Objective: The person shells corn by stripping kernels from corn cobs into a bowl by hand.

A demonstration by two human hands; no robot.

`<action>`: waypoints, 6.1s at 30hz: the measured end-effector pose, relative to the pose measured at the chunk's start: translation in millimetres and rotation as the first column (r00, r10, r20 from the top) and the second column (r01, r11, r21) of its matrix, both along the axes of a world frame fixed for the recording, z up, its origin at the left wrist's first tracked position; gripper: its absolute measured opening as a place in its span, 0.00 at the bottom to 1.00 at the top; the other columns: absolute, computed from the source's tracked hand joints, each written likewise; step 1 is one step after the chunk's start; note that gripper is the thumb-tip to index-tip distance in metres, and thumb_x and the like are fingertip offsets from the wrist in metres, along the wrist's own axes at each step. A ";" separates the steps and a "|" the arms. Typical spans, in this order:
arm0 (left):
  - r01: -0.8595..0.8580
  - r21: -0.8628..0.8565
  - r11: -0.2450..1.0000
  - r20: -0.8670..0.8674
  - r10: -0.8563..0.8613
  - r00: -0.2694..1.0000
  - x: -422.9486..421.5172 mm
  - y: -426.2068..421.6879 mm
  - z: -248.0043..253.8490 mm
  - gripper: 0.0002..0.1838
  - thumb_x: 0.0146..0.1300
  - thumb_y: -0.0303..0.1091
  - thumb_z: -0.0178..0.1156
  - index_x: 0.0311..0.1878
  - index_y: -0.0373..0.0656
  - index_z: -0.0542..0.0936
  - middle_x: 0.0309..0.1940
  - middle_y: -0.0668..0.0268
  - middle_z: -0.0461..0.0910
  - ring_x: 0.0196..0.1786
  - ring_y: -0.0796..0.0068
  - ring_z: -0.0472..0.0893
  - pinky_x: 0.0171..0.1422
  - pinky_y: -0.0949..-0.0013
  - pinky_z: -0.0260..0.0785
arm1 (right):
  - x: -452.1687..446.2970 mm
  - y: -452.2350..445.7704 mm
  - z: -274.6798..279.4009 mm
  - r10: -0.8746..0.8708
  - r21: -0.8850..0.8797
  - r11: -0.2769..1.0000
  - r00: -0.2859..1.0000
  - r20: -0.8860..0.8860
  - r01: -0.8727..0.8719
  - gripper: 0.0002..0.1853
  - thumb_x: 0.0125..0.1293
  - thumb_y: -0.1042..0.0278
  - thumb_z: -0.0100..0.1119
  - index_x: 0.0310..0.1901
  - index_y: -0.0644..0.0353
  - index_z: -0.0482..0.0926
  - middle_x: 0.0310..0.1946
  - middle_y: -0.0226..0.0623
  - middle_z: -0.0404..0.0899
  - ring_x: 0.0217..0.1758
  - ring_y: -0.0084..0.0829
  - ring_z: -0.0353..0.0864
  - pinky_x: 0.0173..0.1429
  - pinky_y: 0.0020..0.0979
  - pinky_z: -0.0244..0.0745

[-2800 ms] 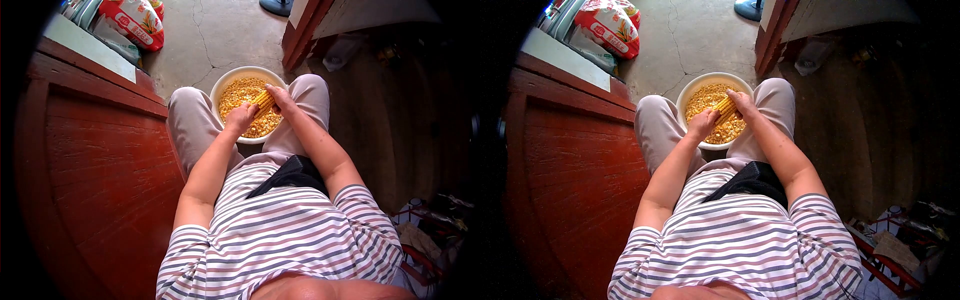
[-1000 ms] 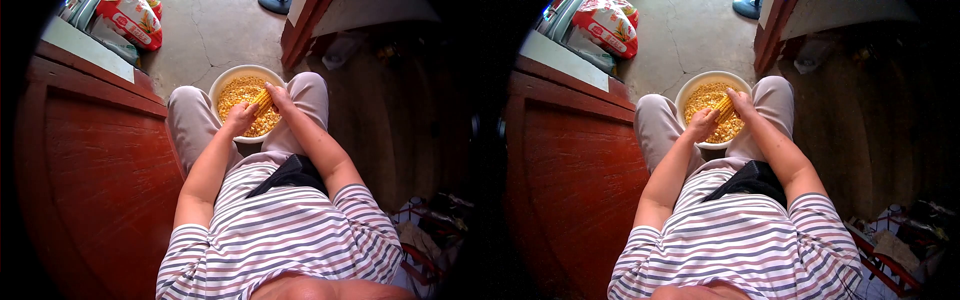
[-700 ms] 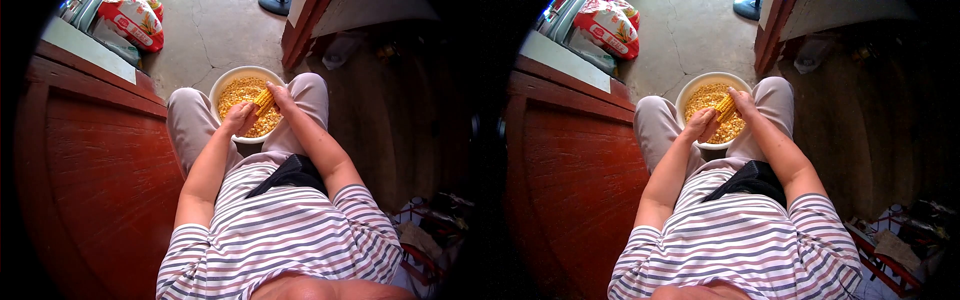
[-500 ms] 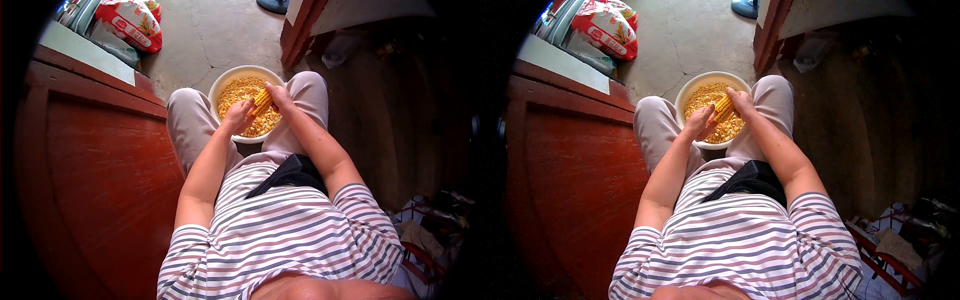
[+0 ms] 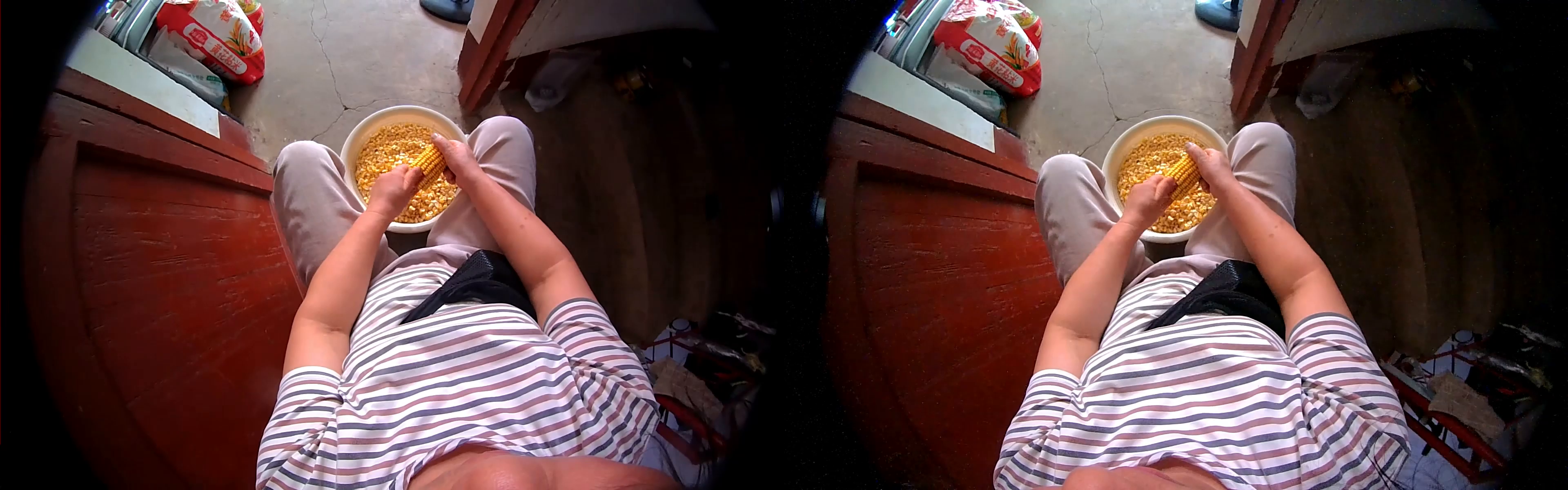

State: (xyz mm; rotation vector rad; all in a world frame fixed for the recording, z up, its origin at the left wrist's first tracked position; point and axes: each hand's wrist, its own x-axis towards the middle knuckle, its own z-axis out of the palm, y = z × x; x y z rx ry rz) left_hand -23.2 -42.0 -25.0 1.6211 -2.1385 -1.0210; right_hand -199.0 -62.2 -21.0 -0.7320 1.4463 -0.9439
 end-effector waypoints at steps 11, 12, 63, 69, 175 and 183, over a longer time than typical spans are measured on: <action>-0.040 0.431 0.901 -0.444 0.251 0.860 1.1 -3.9 15.0 0.24 0.62 0.54 0.50 0.33 0.37 0.77 0.24 0.54 0.78 0.28 0.60 0.78 0.33 0.63 0.69 | 0.1 0.4 -0.1 0.010 0.008 1.000 0.999 -0.041 -0.009 0.23 0.59 0.45 0.53 0.24 0.60 0.71 0.11 0.30 0.65 0.07 0.23 0.61 0.10 0.27 0.53; -0.041 0.433 0.901 -0.444 0.252 0.860 1.5 -4.3 12.0 0.24 0.62 0.54 0.50 0.33 0.37 0.77 0.24 0.54 0.78 0.28 0.60 0.78 0.33 0.63 0.69 | 0.9 0.1 -0.5 0.007 0.000 1.000 0.999 -0.053 -0.007 0.23 0.59 0.44 0.53 0.24 0.60 0.71 0.11 0.30 0.65 0.07 0.23 0.61 0.10 0.27 0.53; 0.067 0.567 0.821 -0.672 0.414 0.614 4.2 -9.0 3.6 0.18 0.67 0.47 0.49 0.37 0.39 0.73 0.20 0.70 0.71 0.19 0.82 0.68 0.21 0.76 0.63 | 3.5 2.3 15.5 0.008 -0.101 0.995 0.999 -0.031 -0.011 0.23 0.58 0.45 0.58 0.36 0.61 0.74 0.15 0.28 0.68 0.09 0.19 0.63 0.11 0.22 0.57; 0.088 0.540 0.837 -0.594 0.305 0.744 4.9 -11.2 1.0 0.18 0.66 0.47 0.50 0.40 0.38 0.74 0.23 0.69 0.73 0.20 0.81 0.71 0.23 0.76 0.64 | 4.9 3.4 19.7 0.016 -0.092 0.995 0.996 -0.091 -0.024 0.23 0.57 0.45 0.58 0.36 0.62 0.74 0.15 0.30 0.69 0.10 0.20 0.64 0.11 0.23 0.58; 0.091 0.585 0.806 -0.635 0.385 0.669 4.3 0.1 21.6 0.17 0.63 0.46 0.54 0.31 0.40 0.72 0.17 0.70 0.69 0.19 0.81 0.68 0.21 0.75 0.62 | 6.3 2.1 10.2 0.018 -0.021 1.000 0.996 -0.088 -0.019 0.22 0.58 0.46 0.57 0.31 0.62 0.75 0.15 0.28 0.68 0.11 0.20 0.63 0.13 0.25 0.56; 0.090 0.629 0.772 -0.598 0.408 0.690 4.9 -2.7 17.3 0.17 0.64 0.46 0.53 0.31 0.40 0.73 0.17 0.70 0.70 0.18 0.79 0.68 0.21 0.74 0.61 | 7.0 3.0 12.5 0.012 -0.027 1.000 0.997 -0.071 -0.014 0.22 0.57 0.46 0.58 0.31 0.61 0.75 0.16 0.28 0.69 0.12 0.19 0.63 0.14 0.24 0.56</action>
